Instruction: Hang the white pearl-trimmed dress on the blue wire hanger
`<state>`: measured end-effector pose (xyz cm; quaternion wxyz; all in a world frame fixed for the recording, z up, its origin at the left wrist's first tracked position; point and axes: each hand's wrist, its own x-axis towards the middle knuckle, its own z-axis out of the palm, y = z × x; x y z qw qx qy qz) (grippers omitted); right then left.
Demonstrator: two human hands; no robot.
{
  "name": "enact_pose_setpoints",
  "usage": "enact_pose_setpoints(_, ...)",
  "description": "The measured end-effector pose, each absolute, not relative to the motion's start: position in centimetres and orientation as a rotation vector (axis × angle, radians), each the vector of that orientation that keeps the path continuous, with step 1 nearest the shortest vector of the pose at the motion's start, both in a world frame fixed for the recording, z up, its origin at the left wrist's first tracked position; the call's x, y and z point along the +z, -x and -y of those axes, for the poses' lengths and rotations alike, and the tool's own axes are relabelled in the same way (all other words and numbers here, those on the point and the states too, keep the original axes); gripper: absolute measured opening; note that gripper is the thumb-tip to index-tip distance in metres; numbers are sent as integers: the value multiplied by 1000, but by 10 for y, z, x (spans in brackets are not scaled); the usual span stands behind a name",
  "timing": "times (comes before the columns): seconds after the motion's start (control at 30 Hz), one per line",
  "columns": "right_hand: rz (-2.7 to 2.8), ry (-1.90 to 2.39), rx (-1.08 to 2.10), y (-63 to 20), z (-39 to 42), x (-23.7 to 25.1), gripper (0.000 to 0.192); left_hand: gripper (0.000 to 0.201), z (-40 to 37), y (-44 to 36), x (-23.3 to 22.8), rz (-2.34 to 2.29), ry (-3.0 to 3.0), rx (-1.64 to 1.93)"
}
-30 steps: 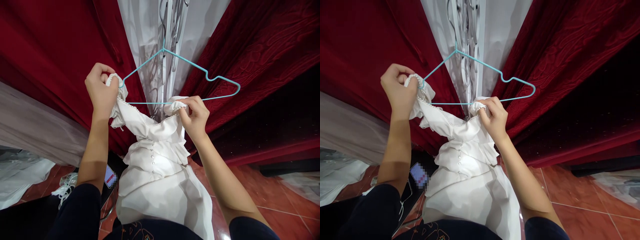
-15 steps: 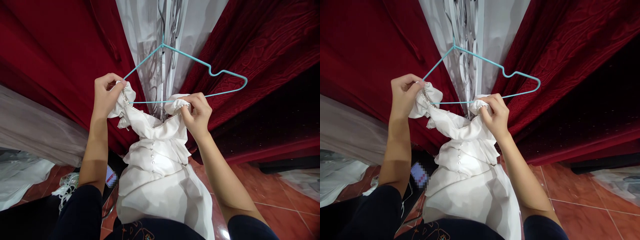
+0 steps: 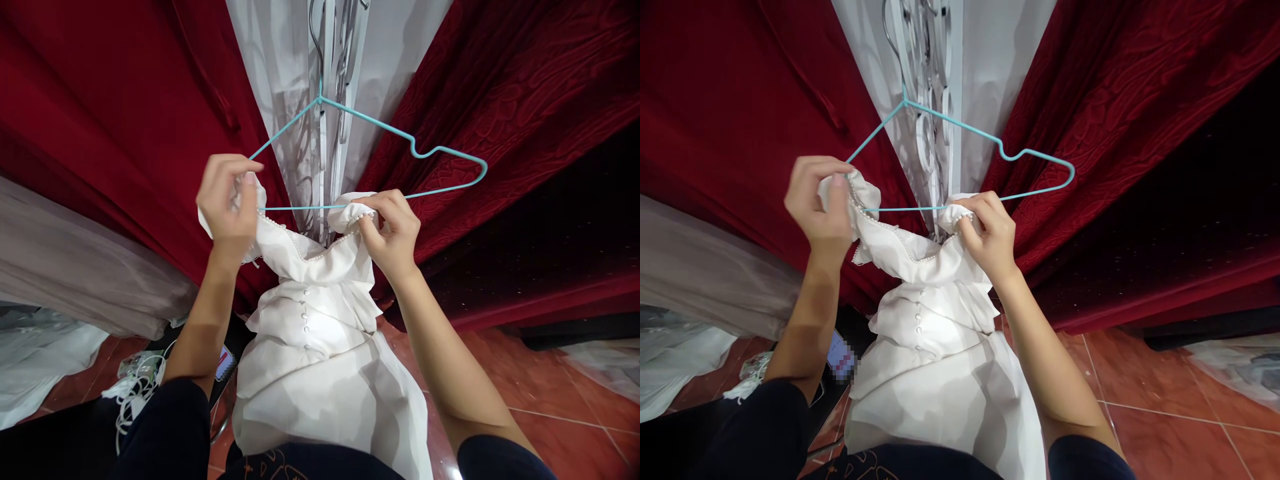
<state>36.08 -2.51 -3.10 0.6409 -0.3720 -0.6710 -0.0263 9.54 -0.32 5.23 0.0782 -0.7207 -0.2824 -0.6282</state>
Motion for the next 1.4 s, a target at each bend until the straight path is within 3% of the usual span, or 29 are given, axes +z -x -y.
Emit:
enact_pose_setpoints(0.07, 1515, 849, -61, -359, 26, -32, 20, 21, 14, -118, 43, 842, 2426, -1762)
enact_pose_setpoints(0.17, 1517, 837, -76, -358, 27, -33, 23, 37, 22, -144, 22, 834, 2764, -1626)
enact_pose_setpoints(0.4, 1660, 901, -23, -372, 28, -29, 36, 41, 17, -159, 0, 986, 2661, -1641)
enact_pose_setpoints(0.5, 1747, 950, 15, -379, 35, -26, 51, 44, 17, -161, 5, 983, 2674, -1673)
enact_pose_setpoints(0.63, 1599, 976, -173, -397, 47, -29, 65, 44, 18, -159, 9, 1022, 2687, -1741)
enact_pose_setpoints(0.8, 1114, 942, -334, -459, 30, -18, 51, 44, 12, -147, 11, 1061, 2755, -1749)
enact_pose_setpoints(1.03, 1232, 1071, -330, -487, 3, 36, 15, 42, 17, -150, 16, 1056, 2839, -1815)
enact_pose_setpoints(1.4, 1178, 1078, -192, -462, 28, 41, 15, 43, 7, -146, 12, 1081, 2826, -1805)
